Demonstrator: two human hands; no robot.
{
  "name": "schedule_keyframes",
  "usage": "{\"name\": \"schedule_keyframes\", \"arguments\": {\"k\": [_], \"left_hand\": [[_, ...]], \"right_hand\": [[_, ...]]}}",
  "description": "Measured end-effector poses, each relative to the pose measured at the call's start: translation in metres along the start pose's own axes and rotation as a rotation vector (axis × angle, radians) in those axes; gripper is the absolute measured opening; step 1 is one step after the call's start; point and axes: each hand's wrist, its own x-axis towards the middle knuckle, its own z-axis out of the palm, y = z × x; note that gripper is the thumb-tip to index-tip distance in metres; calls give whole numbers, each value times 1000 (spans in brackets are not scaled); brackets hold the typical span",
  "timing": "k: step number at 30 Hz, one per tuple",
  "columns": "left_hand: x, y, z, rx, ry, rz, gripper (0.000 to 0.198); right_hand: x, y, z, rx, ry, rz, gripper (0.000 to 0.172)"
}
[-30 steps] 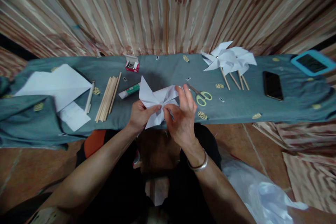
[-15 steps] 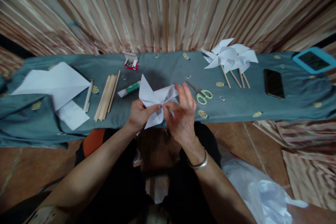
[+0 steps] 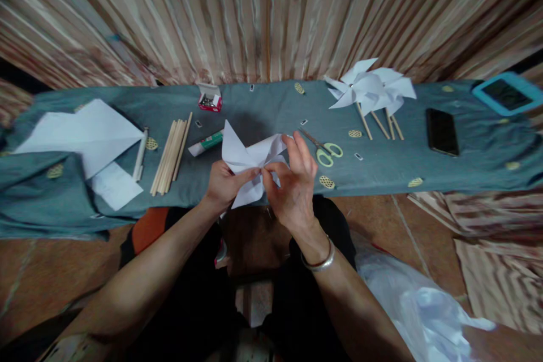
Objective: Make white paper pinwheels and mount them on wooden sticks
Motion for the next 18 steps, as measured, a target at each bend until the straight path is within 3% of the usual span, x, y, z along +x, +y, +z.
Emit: {"name": "schedule_keyframes", "arguments": {"k": [6, 18], "left_hand": [[2, -3, -1, -25, -3, 20, 20], [2, -1, -2, 20, 35, 49, 18]], "right_hand": [[0, 0, 1, -65, 33, -17, 16], [3, -8, -3, -124, -48, -8, 17]]}}
